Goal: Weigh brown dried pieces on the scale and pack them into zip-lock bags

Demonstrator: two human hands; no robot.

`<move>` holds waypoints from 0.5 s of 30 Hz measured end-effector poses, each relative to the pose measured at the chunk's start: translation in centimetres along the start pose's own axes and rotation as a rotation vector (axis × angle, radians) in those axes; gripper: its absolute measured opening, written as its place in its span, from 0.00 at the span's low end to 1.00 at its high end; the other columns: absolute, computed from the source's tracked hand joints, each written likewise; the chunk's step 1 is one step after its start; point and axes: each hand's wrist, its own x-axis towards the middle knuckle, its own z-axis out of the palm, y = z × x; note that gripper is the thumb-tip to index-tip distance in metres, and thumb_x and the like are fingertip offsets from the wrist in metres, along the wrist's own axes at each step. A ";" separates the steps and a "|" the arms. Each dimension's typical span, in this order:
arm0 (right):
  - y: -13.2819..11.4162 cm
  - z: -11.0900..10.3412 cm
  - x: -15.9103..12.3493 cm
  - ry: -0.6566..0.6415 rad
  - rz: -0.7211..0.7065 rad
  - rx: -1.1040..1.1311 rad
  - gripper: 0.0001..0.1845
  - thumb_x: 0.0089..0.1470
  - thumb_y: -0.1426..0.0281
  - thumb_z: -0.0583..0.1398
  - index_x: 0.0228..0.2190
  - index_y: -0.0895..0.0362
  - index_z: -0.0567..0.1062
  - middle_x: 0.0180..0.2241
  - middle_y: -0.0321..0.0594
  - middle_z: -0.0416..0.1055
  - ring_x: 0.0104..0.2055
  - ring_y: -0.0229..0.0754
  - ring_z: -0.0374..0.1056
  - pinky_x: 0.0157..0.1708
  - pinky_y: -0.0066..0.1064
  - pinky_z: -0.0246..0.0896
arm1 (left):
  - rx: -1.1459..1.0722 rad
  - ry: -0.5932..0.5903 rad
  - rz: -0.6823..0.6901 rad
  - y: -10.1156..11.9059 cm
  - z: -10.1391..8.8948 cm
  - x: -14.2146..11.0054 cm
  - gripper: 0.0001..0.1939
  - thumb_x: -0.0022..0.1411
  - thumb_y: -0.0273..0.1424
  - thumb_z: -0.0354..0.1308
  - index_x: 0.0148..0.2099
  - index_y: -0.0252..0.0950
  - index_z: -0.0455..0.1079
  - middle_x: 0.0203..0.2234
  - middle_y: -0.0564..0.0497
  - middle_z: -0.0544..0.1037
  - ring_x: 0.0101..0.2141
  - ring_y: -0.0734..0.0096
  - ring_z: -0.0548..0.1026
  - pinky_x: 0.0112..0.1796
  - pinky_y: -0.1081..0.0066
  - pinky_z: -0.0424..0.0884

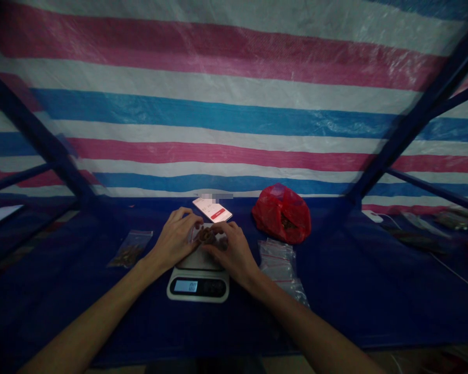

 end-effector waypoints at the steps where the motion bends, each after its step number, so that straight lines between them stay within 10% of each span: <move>1: 0.0 0.0 0.0 0.001 -0.009 -0.011 0.20 0.49 0.75 0.73 0.44 0.52 0.78 0.42 0.40 0.77 0.47 0.48 0.71 0.47 0.40 0.67 | 0.001 -0.002 -0.003 0.0 0.0 0.0 0.15 0.59 0.22 0.63 0.48 0.36 0.72 0.41 0.44 0.81 0.50 0.52 0.71 0.49 0.55 0.69; 15: -0.1 -0.6 0.5 -0.071 -0.158 0.012 0.21 0.58 0.71 0.68 0.53 0.51 0.78 0.52 0.45 0.74 0.56 0.49 0.70 0.58 0.46 0.67 | -0.012 -0.065 -0.021 0.6 -0.3 0.0 0.19 0.55 0.21 0.63 0.50 0.37 0.71 0.43 0.44 0.81 0.50 0.50 0.70 0.48 0.53 0.69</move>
